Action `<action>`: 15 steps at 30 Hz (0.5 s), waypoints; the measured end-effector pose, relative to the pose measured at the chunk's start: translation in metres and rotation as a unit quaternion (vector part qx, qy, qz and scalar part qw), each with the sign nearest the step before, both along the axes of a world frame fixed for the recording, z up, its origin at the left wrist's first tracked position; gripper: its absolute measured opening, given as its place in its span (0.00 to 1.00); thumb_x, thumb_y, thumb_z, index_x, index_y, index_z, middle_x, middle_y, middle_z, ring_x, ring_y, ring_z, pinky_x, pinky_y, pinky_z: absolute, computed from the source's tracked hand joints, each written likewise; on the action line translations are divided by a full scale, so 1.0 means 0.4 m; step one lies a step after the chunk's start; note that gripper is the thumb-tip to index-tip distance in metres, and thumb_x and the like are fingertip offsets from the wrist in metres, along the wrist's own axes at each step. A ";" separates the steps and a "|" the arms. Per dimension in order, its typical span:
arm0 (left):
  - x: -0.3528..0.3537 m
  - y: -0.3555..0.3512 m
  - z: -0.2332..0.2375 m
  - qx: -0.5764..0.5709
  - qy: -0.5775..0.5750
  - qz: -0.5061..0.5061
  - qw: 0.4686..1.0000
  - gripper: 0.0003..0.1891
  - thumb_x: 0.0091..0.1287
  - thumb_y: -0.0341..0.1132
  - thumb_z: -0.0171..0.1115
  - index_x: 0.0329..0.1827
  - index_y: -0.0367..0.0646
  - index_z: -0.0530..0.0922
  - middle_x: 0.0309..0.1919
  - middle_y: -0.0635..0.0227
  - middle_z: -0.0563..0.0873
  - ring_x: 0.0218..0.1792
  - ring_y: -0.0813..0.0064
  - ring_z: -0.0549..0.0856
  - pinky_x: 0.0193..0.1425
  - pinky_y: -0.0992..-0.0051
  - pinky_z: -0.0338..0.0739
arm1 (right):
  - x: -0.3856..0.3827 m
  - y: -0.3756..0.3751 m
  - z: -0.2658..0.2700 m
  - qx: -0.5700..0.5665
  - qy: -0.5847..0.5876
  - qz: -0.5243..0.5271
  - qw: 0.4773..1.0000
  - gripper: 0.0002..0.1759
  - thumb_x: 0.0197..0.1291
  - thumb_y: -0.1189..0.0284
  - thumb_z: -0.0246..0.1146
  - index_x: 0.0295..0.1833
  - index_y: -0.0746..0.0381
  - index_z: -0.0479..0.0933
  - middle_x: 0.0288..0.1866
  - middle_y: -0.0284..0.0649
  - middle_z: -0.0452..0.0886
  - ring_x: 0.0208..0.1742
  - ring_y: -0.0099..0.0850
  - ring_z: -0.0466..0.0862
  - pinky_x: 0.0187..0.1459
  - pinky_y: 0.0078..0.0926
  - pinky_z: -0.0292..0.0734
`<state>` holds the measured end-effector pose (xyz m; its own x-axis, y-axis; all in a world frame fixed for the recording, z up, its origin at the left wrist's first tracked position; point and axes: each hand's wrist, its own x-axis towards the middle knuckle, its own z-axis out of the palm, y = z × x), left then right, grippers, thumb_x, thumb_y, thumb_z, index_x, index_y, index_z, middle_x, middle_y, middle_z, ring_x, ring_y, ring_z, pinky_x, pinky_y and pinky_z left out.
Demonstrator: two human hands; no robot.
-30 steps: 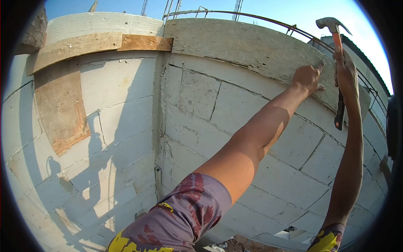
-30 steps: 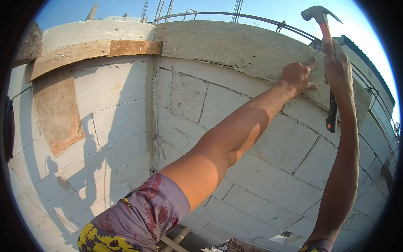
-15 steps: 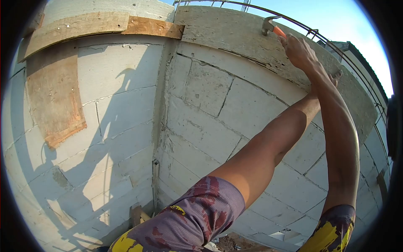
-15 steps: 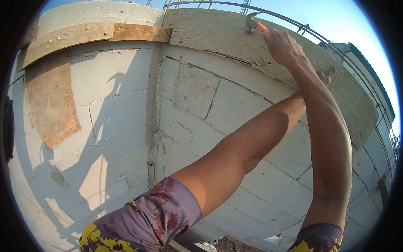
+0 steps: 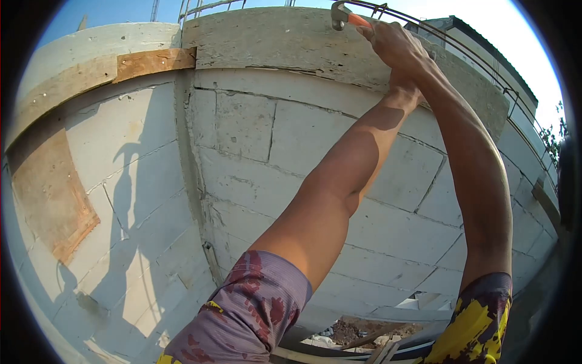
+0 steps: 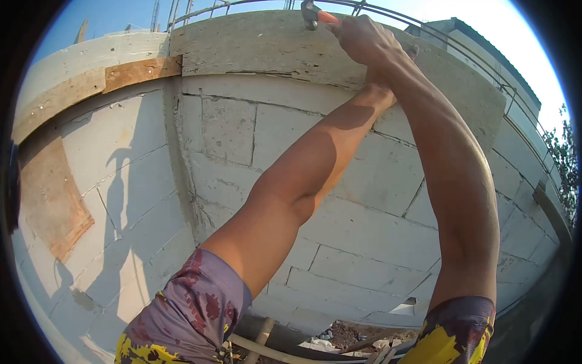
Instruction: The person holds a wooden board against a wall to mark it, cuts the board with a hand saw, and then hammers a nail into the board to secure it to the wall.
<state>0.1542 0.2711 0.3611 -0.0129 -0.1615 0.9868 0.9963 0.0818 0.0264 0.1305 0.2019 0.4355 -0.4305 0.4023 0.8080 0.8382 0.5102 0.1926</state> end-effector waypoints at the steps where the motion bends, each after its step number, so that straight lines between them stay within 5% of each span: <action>1: -0.008 0.084 0.050 -0.253 0.100 -0.298 0.915 0.18 0.68 0.50 0.54 0.49 0.46 0.79 0.43 0.57 0.86 0.47 0.62 0.85 0.52 0.65 0.78 | 0.110 -0.023 -0.031 0.053 0.080 -0.016 0.995 0.26 0.70 0.50 0.48 0.45 0.63 0.77 0.36 0.47 0.84 0.41 0.45 0.85 0.42 0.46 0.79; 2: -0.011 0.052 0.038 -0.232 0.022 -0.438 0.868 0.20 0.66 0.51 0.57 0.48 0.44 0.79 0.36 0.58 0.87 0.40 0.60 0.87 0.42 0.65 0.82 | 0.159 -0.032 -0.034 0.042 0.118 -0.023 0.992 0.27 0.68 0.48 0.50 0.44 0.63 0.77 0.36 0.47 0.84 0.44 0.47 0.84 0.44 0.47 0.79; 4: -0.013 -0.042 0.059 -0.308 0.056 -0.256 0.915 0.32 0.57 0.58 0.66 0.58 0.45 0.76 0.35 0.59 0.87 0.39 0.61 0.88 0.43 0.62 0.83 | 0.301 0.066 -0.049 0.098 0.170 -0.015 0.980 0.29 0.65 0.44 0.54 0.40 0.63 0.77 0.31 0.49 0.82 0.37 0.45 0.84 0.40 0.45 0.76; 6: -0.009 -0.043 0.046 -0.247 0.063 -0.243 0.936 0.42 0.53 0.64 0.65 0.69 0.53 0.68 0.35 0.60 0.87 0.39 0.61 0.88 0.44 0.62 0.85 | 0.445 0.270 -0.061 0.171 0.280 0.086 0.941 0.22 0.64 0.62 0.57 0.55 0.68 0.75 0.60 0.59 0.74 0.63 0.52 0.73 0.63 0.45 0.67; 7: -0.008 -0.041 0.046 -0.249 0.069 -0.252 0.933 0.42 0.53 0.64 0.65 0.69 0.53 0.68 0.35 0.60 0.87 0.39 0.61 0.88 0.44 0.62 0.85 | 0.607 0.479 -0.043 0.321 0.016 -0.090 0.943 0.29 0.68 0.53 0.53 0.64 0.63 0.70 0.68 0.61 0.65 0.69 0.56 0.65 0.68 0.48 0.59; 8: -0.005 -0.038 0.051 -0.275 0.058 -0.248 0.927 0.44 0.53 0.66 0.64 0.72 0.56 0.64 0.35 0.57 0.87 0.39 0.60 0.88 0.44 0.61 0.85 | 0.724 0.336 -0.077 0.320 0.017 -0.100 0.942 0.29 0.68 0.53 0.53 0.64 0.63 0.70 0.68 0.61 0.65 0.69 0.56 0.65 0.68 0.48 0.59; 10: -0.006 -0.019 0.050 -0.303 0.053 -0.245 0.919 0.47 0.53 0.68 0.62 0.74 0.59 0.60 0.34 0.53 0.87 0.40 0.59 0.88 0.45 0.59 0.85 | 0.571 0.064 -0.107 0.009 0.259 -0.046 0.965 0.26 0.59 0.49 0.63 0.43 0.63 0.78 0.35 0.47 0.83 0.43 0.44 0.84 0.45 0.44 0.78; 11: -0.008 -0.001 0.047 -0.268 0.069 -0.227 0.934 0.47 0.53 0.68 0.62 0.74 0.59 0.59 0.34 0.53 0.87 0.39 0.58 0.88 0.44 0.59 0.86 | 0.575 0.081 -0.115 0.008 0.286 -0.053 0.957 0.26 0.53 0.51 0.70 0.43 0.63 0.78 0.36 0.47 0.83 0.43 0.42 0.84 0.45 0.41 0.78; 15: 0.004 0.006 0.064 -0.240 0.078 -0.167 0.953 0.48 0.53 0.69 0.61 0.75 0.60 0.58 0.34 0.51 0.87 0.38 0.58 0.88 0.42 0.61 0.86 | 0.584 0.147 -0.157 -0.044 0.382 -0.028 0.923 0.26 0.53 0.53 0.71 0.50 0.60 0.79 0.43 0.46 0.84 0.51 0.43 0.83 0.49 0.42 0.78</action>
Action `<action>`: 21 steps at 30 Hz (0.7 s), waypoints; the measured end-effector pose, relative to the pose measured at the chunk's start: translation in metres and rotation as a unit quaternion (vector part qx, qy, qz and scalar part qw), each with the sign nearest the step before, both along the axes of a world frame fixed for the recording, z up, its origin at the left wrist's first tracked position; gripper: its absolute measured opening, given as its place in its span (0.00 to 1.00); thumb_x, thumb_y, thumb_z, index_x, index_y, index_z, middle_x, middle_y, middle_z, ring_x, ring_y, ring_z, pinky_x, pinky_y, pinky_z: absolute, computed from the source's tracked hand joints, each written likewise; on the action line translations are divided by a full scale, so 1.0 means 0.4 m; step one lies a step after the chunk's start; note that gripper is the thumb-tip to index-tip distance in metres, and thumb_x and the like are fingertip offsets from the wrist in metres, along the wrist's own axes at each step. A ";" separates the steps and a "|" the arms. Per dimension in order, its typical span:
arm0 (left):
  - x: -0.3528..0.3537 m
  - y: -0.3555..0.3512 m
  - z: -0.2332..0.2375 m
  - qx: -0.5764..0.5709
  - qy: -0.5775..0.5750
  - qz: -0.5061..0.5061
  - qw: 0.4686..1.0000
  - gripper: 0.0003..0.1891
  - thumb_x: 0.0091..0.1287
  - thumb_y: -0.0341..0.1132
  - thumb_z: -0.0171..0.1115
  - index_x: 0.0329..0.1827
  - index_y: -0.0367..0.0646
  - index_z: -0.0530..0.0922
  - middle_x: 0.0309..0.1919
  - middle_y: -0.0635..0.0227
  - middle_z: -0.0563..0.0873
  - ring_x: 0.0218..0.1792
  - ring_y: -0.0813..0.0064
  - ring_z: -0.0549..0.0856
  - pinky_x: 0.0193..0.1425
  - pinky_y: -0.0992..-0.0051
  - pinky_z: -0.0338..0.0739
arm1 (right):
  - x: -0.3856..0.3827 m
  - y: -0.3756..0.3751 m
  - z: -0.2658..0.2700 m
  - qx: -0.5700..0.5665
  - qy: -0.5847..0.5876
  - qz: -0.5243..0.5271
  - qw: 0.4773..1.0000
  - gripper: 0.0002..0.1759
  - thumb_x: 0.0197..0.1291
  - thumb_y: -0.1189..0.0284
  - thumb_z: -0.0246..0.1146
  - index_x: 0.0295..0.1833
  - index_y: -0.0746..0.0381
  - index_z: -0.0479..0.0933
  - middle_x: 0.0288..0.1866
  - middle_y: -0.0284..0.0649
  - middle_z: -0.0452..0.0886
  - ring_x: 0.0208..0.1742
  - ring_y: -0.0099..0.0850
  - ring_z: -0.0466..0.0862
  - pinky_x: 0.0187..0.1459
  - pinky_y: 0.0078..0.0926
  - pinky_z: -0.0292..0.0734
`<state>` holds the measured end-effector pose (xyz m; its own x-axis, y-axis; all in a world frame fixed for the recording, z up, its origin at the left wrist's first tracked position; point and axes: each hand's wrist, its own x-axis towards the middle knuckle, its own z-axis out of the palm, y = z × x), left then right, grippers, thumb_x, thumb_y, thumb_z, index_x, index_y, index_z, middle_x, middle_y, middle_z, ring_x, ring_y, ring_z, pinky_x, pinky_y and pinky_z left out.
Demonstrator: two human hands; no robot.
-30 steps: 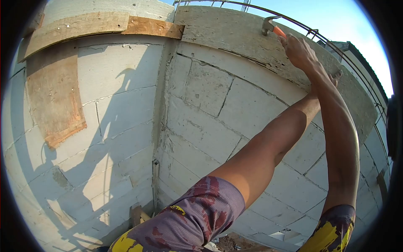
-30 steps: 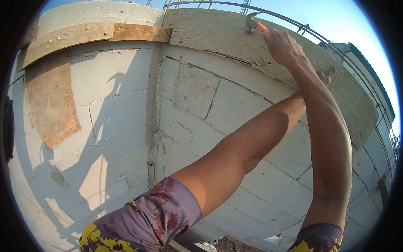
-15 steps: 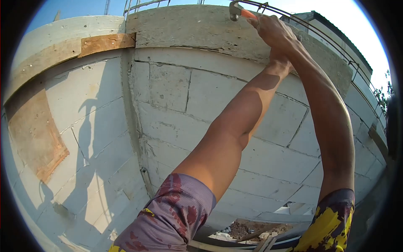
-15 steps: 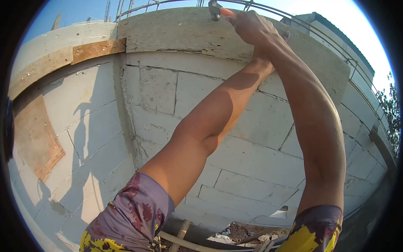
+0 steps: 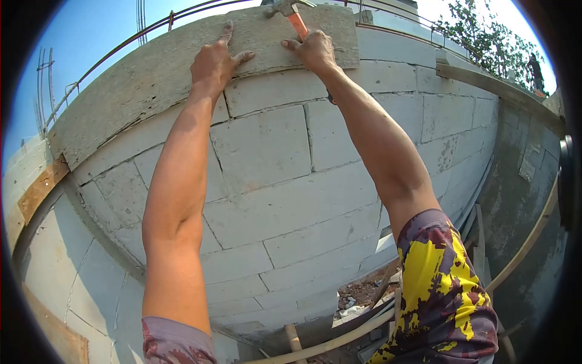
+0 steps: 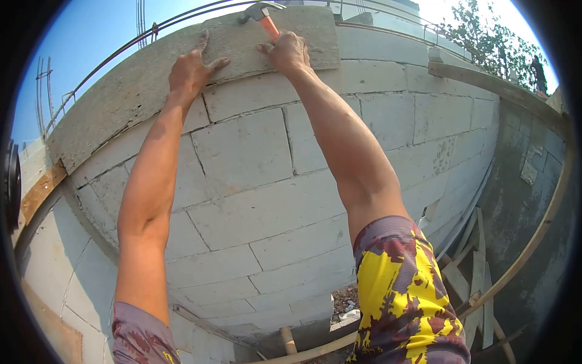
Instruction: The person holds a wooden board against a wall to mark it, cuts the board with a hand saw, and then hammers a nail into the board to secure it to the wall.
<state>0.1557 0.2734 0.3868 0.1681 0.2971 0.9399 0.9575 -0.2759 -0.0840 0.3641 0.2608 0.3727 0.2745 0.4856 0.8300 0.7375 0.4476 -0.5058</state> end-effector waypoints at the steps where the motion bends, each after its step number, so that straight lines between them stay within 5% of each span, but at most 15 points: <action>1: 0.003 -0.004 0.002 -0.001 0.003 -0.003 1.000 0.48 0.53 0.69 0.61 0.75 0.60 0.58 0.34 0.51 0.87 0.38 0.58 0.88 0.42 0.61 0.86 | -0.001 -0.005 -0.006 -0.001 0.003 -0.003 1.000 0.26 0.53 0.53 0.71 0.50 0.60 0.79 0.43 0.46 0.84 0.51 0.43 0.83 0.49 0.42 0.78; 3: 0.010 -0.029 -0.003 -0.023 0.006 0.035 0.999 0.47 0.53 0.69 0.62 0.74 0.56 0.60 0.35 0.49 0.87 0.40 0.58 0.88 0.42 0.61 0.85 | -0.004 -0.018 -0.017 -0.017 0.034 0.009 0.999 0.27 0.53 0.53 0.70 0.53 0.58 0.78 0.45 0.47 0.83 0.53 0.44 0.82 0.51 0.42 0.79; 5: 0.030 -0.065 -0.061 -0.022 -0.054 -0.032 0.998 0.46 0.57 0.66 0.63 0.72 0.46 0.63 0.34 0.48 0.87 0.39 0.61 0.89 0.41 0.64 0.84 | 0.003 -0.027 -0.018 -0.009 0.038 0.050 0.998 0.26 0.54 0.53 0.70 0.53 0.59 0.78 0.45 0.47 0.83 0.52 0.44 0.83 0.49 0.42 0.80; 7: 0.058 -0.162 -0.179 -0.147 -0.175 -0.150 0.962 0.42 0.62 0.60 0.62 0.70 0.35 0.65 0.25 0.58 0.85 0.28 0.69 0.87 0.32 0.71 0.82 | 0.009 -0.012 -0.021 0.006 0.039 0.052 0.998 0.24 0.54 0.56 0.70 0.51 0.60 0.78 0.43 0.46 0.84 0.50 0.44 0.84 0.47 0.41 0.81; 8: 0.045 -0.093 -0.317 -0.024 -0.215 -0.367 0.905 0.35 0.66 0.53 0.61 0.65 0.30 0.69 0.14 0.74 0.75 0.16 0.84 0.74 0.21 0.80 0.70 | 0.014 -0.013 -0.023 0.016 0.032 0.047 0.998 0.24 0.54 0.57 0.70 0.51 0.60 0.78 0.43 0.45 0.84 0.49 0.44 0.84 0.46 0.41 0.82; 9: 0.084 -0.251 -0.434 -0.233 -0.368 -0.411 0.801 0.28 0.69 0.48 0.59 0.60 0.31 0.73 0.13 0.80 0.68 0.12 0.91 0.61 0.15 0.84 0.57 | 0.015 -0.016 -0.026 0.026 0.026 0.045 0.998 0.23 0.54 0.58 0.71 0.50 0.60 0.78 0.43 0.45 0.84 0.48 0.44 0.84 0.46 0.41 0.82; 10: 0.103 -0.335 -0.582 -0.336 -0.460 -0.398 0.719 0.23 0.70 0.45 0.57 0.56 0.32 0.74 0.13 0.79 0.67 0.12 0.93 0.59 0.13 0.87 0.52 | 0.018 -0.019 -0.026 0.022 0.037 0.063 0.997 0.22 0.54 0.59 0.71 0.49 0.61 0.78 0.43 0.46 0.84 0.48 0.44 0.84 0.46 0.41 0.83; 12: 0.121 -0.470 -0.963 -0.503 -0.617 -0.342 0.499 0.18 0.71 0.40 0.53 0.54 0.32 0.74 0.14 0.77 0.65 0.13 0.88 0.60 0.14 0.83 0.54 | 0.021 -0.021 -0.023 0.021 0.050 0.077 0.996 0.22 0.54 0.60 0.71 0.49 0.62 0.78 0.43 0.46 0.84 0.49 0.44 0.84 0.46 0.40 0.83; 13: 0.106 -0.536 -1.198 -0.569 -0.714 -0.248 0.323 0.17 0.70 0.37 0.54 0.54 0.33 0.74 0.17 0.73 0.66 0.13 0.85 0.60 0.14 0.80 0.56 | 0.025 -0.014 -0.020 0.022 0.041 0.085 0.995 0.23 0.54 0.57 0.70 0.49 0.61 0.77 0.42 0.47 0.84 0.48 0.44 0.84 0.46 0.41 0.82; 14: 0.092 -0.638 -1.342 -0.574 -0.768 -0.281 0.043 0.16 0.69 0.34 0.53 0.56 0.35 0.75 0.26 0.66 0.77 0.20 0.76 0.74 0.22 0.74 0.70 | 0.027 -0.001 -0.025 0.018 0.034 0.095 0.995 0.24 0.55 0.54 0.69 0.49 0.61 0.77 0.42 0.47 0.84 0.48 0.45 0.84 0.46 0.43 0.82; 16: 0.050 -0.677 -1.589 -0.585 -0.758 -0.286 0.034 0.16 0.69 0.35 0.53 0.56 0.36 0.75 0.27 0.65 0.78 0.21 0.75 0.75 0.23 0.74 0.71 | 0.022 0.023 -0.017 0.026 0.032 0.087 0.995 0.24 0.55 0.54 0.69 0.49 0.61 0.77 0.42 0.47 0.84 0.49 0.45 0.84 0.46 0.42 0.82; 21: 0.096 -0.955 -1.854 -0.578 -0.763 -0.288 0.013 0.16 0.71 0.41 0.51 0.55 0.41 0.75 0.28 0.62 0.81 0.26 0.70 0.79 0.29 0.72 0.74 | 0.016 0.007 -0.027 0.025 0.027 0.096 0.995 0.23 0.56 0.55 0.68 0.49 0.60 0.77 0.42 0.46 0.84 0.49 0.44 0.84 0.46 0.42 0.82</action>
